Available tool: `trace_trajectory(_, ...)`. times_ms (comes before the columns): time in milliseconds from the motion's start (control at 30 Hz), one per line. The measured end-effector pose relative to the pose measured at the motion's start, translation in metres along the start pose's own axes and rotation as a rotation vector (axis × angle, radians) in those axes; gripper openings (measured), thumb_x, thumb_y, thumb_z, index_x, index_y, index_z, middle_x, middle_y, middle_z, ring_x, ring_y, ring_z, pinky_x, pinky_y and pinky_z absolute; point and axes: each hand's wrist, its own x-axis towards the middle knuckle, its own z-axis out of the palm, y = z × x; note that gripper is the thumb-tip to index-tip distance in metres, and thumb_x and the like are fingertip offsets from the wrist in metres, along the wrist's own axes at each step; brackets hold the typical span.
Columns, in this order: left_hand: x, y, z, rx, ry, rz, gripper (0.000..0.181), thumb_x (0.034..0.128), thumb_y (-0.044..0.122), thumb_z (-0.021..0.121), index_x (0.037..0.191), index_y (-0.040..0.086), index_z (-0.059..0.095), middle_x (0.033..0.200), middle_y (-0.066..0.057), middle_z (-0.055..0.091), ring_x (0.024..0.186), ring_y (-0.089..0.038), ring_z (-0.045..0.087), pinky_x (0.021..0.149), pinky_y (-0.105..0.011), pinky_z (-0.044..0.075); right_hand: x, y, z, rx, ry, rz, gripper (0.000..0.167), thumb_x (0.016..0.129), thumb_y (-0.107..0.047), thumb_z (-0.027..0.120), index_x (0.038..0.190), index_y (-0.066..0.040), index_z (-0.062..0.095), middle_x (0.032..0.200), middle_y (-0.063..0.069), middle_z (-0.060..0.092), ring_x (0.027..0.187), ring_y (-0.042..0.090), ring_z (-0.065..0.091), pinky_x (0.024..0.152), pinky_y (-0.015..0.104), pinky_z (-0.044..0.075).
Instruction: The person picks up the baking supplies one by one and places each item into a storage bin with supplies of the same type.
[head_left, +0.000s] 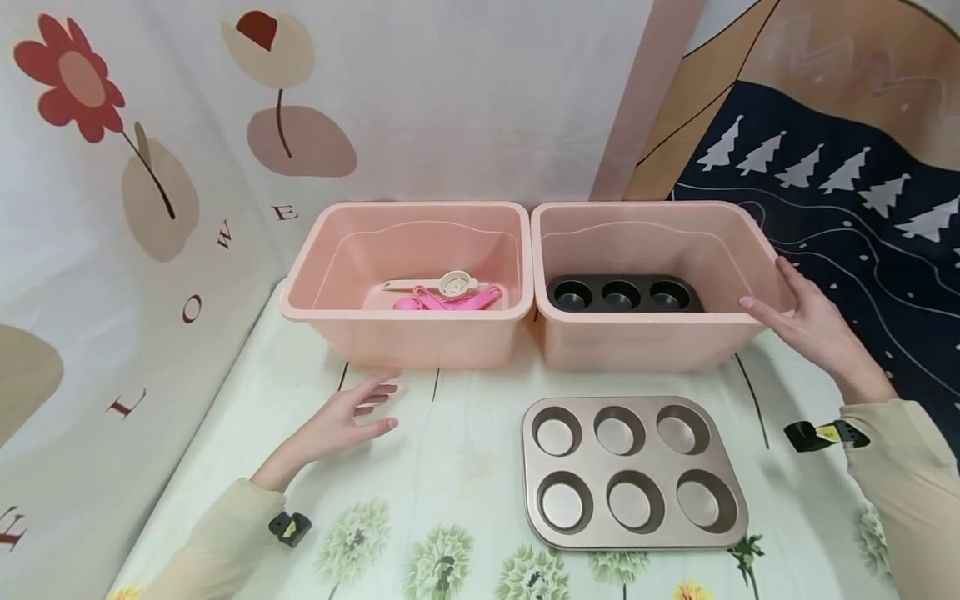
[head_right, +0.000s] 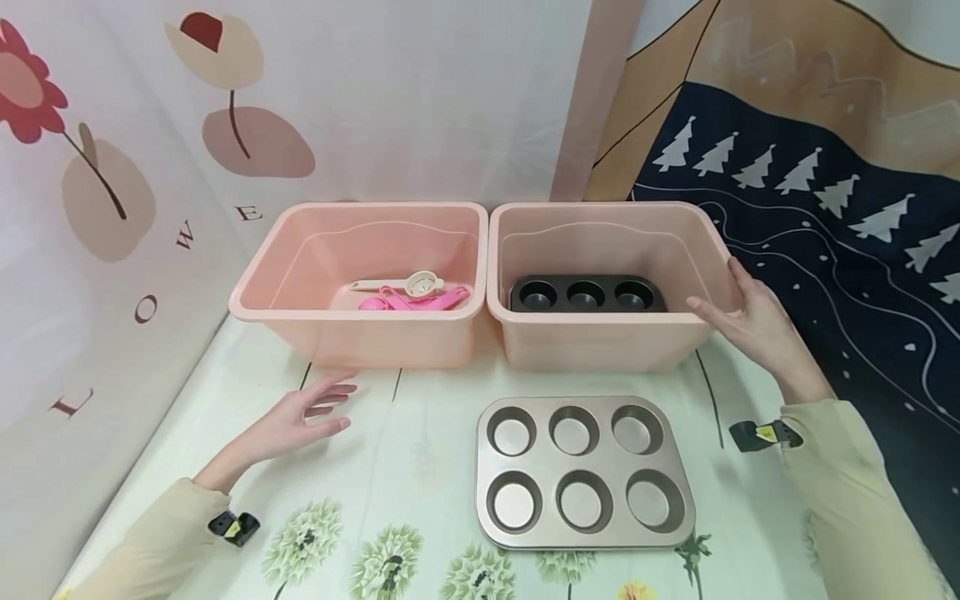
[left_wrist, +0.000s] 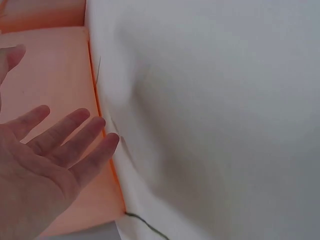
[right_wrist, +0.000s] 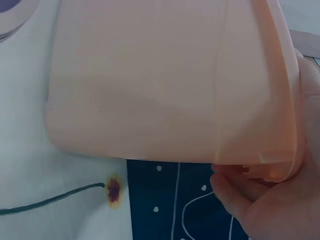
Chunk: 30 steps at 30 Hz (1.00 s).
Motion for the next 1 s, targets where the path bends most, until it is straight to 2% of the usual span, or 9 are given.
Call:
trace_trajectory(267,0.012,0.009,0.017,-0.029,-0.057,0.048,0.067,0.0884,0.018,0.072,0.144,0.001,0.04,0.131,-0.023,0.055,0.117,-0.039,0.054,0.093,-0.052,0.046,-0.001,0.001,0.004,0.031,0.023,-0.004,0.088,0.096,-0.039,0.054,0.154,-0.004,-0.002,0.149,0.04,0.006,0.129,0.06,0.02,0.101,0.071,0.017)
trace_trajectory(667,0.032,0.03,0.043,-0.088,-0.135,0.128,0.062,0.0895,0.013,0.07,0.142,-0.001,0.041,0.129,-0.022,0.057,0.114,-0.036,0.057,0.093,-0.049,0.047,-0.001,0.001,0.003,0.063,0.0,-0.009,0.088,0.097,-0.039,0.053,0.154,-0.005,-0.004,0.15,0.038,0.001,0.13,0.059,0.017,0.102,0.071,0.015)
trace_trajectory(1000,0.046,0.046,0.073,-0.071,-0.252,0.214,0.058,0.0925,0.015,0.066,0.141,-0.003,0.041,0.124,-0.022,0.06,0.107,-0.033,0.061,0.084,-0.041,0.053,-0.002,0.004,0.002,0.05,-0.015,-0.019,0.086,0.098,-0.039,0.051,0.154,-0.007,-0.006,0.146,0.042,0.006,0.126,0.06,0.021,0.1,0.072,0.016)
